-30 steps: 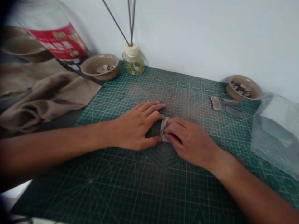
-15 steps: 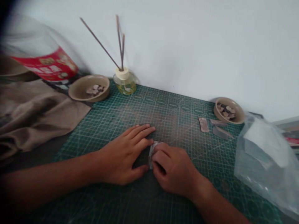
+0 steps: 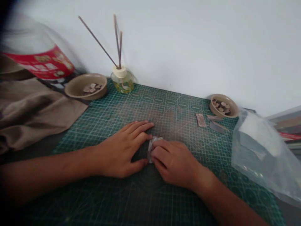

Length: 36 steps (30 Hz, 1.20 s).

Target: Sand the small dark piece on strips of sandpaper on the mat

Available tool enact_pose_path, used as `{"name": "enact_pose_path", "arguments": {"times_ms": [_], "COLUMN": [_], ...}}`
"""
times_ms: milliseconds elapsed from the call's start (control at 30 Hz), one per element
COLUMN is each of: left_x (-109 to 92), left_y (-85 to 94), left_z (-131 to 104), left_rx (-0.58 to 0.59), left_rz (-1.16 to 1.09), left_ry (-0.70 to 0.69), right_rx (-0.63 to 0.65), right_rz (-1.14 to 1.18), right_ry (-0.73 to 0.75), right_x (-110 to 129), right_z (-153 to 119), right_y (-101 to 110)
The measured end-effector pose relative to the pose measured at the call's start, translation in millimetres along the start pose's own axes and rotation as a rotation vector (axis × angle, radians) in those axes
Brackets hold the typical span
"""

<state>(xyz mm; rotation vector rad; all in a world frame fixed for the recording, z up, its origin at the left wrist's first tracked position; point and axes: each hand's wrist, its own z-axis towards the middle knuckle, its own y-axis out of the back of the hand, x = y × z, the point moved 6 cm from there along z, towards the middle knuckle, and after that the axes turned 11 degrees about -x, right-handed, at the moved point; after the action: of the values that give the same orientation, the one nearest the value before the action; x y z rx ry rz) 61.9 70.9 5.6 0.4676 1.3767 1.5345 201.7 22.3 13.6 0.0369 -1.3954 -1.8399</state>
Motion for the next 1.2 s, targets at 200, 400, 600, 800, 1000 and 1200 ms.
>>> {"name": "enact_pose_path", "arguments": {"times_ms": [200,400,600,800,1000,1200], "left_x": [0.7,-1.1,-2.5,-1.2,-1.8,-1.7], "left_y": [-2.4,-2.5,-1.8,-2.0,-1.7,-0.8], "left_z": [-1.3,-0.5,-0.2,-0.6,-1.5,-2.2], "left_rx": [-0.033,-0.028,-0.035,-0.045,-0.048,-0.066], "left_rz": [0.049,0.071,0.079,0.066,0.045,0.039], "left_ry": [-0.032,-0.053,-0.051,-0.041,-0.053,-0.046], "right_rx": [-0.036,-0.001,0.102,-0.01,0.077,-0.002], "right_rz": [-0.047,-0.064,0.03,-0.052,0.055,-0.071], "right_ry": [-0.053,-0.01,0.023,-0.02,0.023,-0.07], "right_x": [-6.0,-6.5,-4.5,-6.3,4.5,-2.2], "right_z": [2.0,7.3,4.7,7.0,4.2,4.6], "right_y": [5.4,1.7,0.4,4.2,-0.8,7.3]}}
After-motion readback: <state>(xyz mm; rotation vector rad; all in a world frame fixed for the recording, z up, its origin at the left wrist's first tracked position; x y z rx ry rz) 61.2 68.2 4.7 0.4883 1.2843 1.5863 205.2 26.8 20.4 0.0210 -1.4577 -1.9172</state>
